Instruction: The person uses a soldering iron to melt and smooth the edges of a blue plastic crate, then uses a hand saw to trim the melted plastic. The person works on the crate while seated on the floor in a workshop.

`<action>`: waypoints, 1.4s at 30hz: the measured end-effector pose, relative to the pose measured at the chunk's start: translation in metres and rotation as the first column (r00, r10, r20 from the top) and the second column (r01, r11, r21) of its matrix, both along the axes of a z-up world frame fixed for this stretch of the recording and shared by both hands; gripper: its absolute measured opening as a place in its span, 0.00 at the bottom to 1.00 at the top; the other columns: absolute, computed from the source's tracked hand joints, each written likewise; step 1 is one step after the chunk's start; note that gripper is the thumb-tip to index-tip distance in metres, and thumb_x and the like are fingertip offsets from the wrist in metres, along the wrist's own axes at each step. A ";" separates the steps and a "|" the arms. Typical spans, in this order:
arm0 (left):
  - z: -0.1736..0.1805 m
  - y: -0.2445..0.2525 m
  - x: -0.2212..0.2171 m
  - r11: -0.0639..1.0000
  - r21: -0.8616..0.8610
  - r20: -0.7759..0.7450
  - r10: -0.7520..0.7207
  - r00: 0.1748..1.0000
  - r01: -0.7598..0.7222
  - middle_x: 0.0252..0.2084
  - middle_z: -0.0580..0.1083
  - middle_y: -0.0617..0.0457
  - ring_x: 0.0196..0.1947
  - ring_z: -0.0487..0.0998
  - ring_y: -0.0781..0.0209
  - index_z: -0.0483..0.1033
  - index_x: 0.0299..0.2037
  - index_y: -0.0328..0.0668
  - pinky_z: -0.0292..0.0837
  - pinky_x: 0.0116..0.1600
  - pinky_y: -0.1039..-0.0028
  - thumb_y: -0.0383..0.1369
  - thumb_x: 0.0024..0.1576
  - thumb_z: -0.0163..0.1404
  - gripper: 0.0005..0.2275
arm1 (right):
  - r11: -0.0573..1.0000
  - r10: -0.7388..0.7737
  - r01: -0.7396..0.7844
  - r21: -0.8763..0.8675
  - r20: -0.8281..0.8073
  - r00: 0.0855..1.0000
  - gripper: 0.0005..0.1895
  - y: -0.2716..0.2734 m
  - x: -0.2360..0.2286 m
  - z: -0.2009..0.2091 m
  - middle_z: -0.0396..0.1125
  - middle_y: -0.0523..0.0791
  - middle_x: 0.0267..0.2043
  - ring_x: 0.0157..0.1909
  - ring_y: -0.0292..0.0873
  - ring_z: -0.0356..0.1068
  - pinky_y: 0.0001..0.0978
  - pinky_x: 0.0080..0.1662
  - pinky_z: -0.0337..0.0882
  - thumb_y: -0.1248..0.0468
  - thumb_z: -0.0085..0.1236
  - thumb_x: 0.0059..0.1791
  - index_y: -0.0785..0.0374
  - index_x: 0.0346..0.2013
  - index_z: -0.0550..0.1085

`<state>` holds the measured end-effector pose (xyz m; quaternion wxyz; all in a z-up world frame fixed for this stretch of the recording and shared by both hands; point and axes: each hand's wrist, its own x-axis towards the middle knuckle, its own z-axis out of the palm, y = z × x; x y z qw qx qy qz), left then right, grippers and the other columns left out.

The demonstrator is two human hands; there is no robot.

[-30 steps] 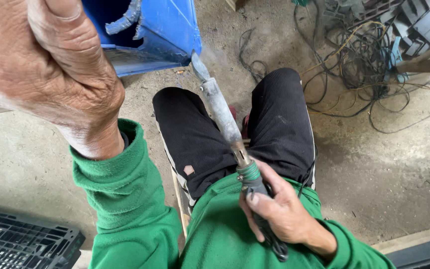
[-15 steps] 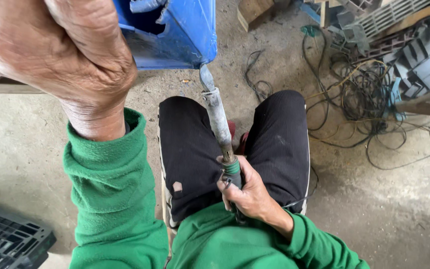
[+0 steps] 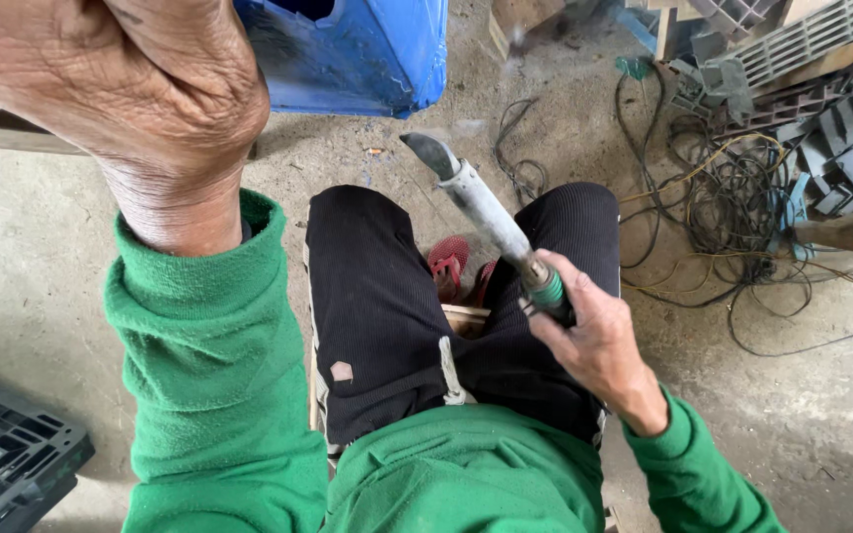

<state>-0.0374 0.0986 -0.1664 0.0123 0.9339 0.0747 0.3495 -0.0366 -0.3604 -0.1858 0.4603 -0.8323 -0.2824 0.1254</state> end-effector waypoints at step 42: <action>0.108 -0.092 0.033 0.993 0.069 0.450 -0.113 0.886 0.091 0.32 0.62 0.52 0.34 0.65 0.56 0.68 0.35 0.43 0.63 0.46 0.61 0.42 0.70 0.42 0.14 | 0.802 0.556 -0.180 -0.569 0.603 0.572 0.34 -0.015 0.226 0.103 0.73 0.46 0.27 0.27 0.41 0.72 0.29 0.29 0.74 0.63 0.76 0.36 0.63 0.56 0.78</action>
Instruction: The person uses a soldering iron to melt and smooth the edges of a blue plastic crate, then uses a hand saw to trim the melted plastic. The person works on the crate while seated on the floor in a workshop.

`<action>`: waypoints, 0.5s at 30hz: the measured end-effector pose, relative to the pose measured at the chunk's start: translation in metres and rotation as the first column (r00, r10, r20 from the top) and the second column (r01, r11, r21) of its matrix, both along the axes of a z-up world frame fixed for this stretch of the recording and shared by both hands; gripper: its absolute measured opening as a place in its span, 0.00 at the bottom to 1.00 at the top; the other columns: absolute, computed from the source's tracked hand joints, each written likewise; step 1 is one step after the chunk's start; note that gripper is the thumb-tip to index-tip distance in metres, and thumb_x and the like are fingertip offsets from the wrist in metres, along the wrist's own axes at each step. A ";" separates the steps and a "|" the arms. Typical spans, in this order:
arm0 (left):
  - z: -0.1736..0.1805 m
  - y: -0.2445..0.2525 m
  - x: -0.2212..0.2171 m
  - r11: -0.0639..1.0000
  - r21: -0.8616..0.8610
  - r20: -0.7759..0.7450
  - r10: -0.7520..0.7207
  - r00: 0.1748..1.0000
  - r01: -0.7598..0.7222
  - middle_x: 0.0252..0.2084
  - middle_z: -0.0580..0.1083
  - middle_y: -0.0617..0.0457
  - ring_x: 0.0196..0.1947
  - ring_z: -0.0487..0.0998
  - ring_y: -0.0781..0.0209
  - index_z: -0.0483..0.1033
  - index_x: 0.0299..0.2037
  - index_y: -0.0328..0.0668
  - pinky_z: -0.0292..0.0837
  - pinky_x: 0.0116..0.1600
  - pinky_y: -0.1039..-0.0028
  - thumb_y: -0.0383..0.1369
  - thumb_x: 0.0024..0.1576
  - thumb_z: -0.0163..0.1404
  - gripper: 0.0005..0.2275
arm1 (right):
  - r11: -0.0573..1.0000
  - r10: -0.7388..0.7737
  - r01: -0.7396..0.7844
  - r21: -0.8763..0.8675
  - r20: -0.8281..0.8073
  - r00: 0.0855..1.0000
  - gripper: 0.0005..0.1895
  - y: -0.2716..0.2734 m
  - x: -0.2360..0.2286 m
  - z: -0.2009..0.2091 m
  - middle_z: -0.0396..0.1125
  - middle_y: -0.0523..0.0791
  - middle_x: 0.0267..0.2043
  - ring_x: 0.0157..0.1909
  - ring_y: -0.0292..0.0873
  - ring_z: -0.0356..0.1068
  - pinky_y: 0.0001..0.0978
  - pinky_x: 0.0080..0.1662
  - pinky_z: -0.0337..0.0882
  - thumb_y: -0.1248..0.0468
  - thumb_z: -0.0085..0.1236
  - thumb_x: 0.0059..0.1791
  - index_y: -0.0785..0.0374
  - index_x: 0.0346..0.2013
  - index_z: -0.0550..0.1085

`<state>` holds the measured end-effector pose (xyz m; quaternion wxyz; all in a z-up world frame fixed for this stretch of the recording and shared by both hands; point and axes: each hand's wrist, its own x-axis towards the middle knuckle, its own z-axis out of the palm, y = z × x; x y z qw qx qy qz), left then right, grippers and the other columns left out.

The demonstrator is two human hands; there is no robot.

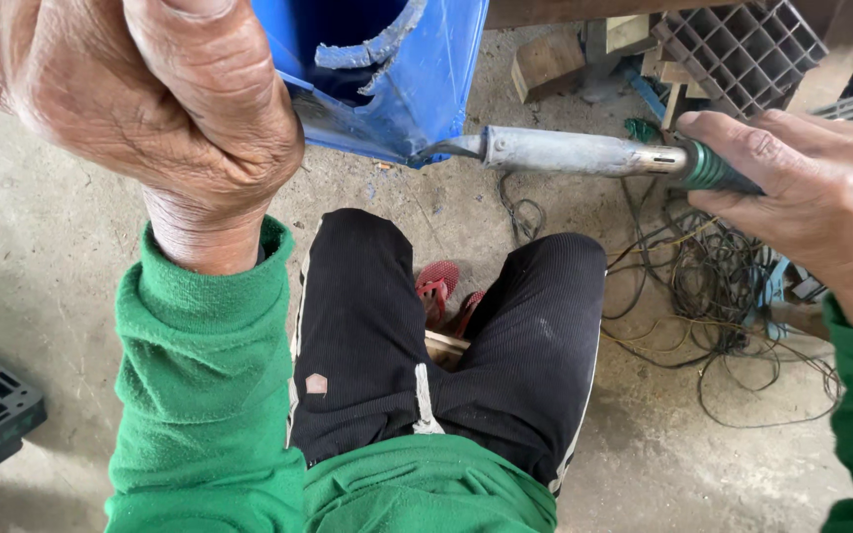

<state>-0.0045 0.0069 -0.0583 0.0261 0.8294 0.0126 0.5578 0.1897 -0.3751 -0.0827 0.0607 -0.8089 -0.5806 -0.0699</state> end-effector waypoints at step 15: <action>0.005 -0.004 -0.003 0.999 -0.011 -0.014 0.031 0.999 -0.031 0.29 0.65 0.52 0.30 0.68 0.55 0.70 0.33 0.43 0.65 0.42 0.60 0.42 0.69 0.43 0.15 | 0.994 -0.034 -0.003 -0.111 -0.326 0.945 0.29 -0.002 0.035 0.002 0.71 0.50 0.33 0.33 0.42 0.74 0.33 0.37 0.74 0.63 0.67 0.46 0.64 0.61 0.73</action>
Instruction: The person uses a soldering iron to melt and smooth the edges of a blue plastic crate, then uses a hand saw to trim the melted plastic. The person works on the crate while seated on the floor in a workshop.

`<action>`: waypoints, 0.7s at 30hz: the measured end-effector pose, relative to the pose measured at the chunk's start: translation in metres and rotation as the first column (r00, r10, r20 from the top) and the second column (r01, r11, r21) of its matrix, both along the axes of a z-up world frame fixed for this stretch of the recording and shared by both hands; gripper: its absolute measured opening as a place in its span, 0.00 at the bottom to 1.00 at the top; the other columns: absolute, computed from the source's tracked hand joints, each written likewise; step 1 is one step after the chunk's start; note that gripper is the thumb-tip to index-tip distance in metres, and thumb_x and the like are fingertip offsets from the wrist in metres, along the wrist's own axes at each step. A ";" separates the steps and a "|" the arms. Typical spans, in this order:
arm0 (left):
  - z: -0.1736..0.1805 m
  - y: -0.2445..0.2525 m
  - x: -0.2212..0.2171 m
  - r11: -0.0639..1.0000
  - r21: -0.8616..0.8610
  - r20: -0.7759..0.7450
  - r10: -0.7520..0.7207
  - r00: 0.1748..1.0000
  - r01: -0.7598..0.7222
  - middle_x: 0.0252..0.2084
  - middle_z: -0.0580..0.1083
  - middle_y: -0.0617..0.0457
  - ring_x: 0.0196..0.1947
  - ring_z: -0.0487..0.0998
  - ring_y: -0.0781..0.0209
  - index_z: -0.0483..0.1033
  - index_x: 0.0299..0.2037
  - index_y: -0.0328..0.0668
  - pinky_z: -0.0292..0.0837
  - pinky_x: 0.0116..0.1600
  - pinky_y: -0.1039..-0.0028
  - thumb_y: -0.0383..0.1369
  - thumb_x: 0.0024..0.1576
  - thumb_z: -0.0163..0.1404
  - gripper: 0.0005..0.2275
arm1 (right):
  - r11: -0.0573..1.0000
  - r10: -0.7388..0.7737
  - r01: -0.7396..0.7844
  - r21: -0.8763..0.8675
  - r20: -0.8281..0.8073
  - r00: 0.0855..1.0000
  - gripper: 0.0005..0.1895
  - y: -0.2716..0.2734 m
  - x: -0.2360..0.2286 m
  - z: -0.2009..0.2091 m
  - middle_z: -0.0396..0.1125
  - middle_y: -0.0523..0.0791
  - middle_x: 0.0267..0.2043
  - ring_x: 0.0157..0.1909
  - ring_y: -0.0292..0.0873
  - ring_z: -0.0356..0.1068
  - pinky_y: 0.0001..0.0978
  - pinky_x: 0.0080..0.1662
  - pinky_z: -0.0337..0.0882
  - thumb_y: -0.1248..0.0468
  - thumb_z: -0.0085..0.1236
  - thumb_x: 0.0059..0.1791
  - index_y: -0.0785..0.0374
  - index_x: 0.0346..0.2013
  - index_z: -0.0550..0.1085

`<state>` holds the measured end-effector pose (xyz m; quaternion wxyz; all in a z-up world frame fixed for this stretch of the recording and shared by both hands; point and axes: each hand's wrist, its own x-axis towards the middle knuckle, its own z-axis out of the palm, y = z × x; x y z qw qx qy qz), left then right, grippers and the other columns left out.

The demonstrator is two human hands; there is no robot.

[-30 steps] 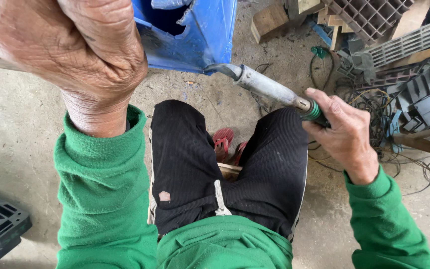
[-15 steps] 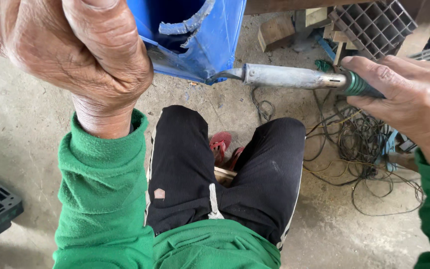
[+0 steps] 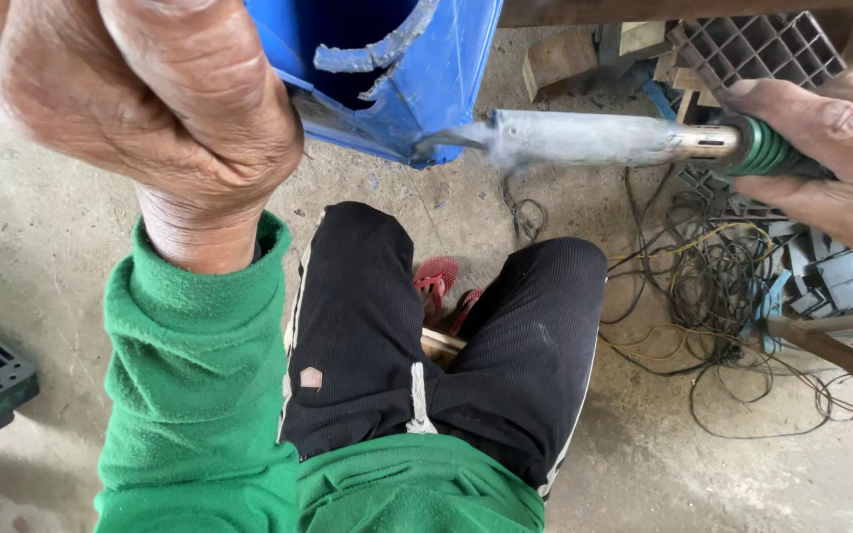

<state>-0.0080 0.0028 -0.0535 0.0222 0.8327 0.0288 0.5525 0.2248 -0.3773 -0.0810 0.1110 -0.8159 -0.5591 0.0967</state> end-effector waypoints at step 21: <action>-0.024 0.013 -0.007 0.986 0.104 -0.043 0.136 0.990 -0.130 0.51 0.68 0.50 0.49 0.72 0.54 0.68 0.57 0.42 0.68 0.54 0.59 0.39 0.66 0.46 0.14 | 0.991 0.100 -0.120 0.050 0.295 0.950 0.30 -0.011 0.002 -0.009 0.71 0.48 0.27 0.26 0.41 0.69 0.33 0.28 0.70 0.62 0.73 0.42 0.66 0.57 0.75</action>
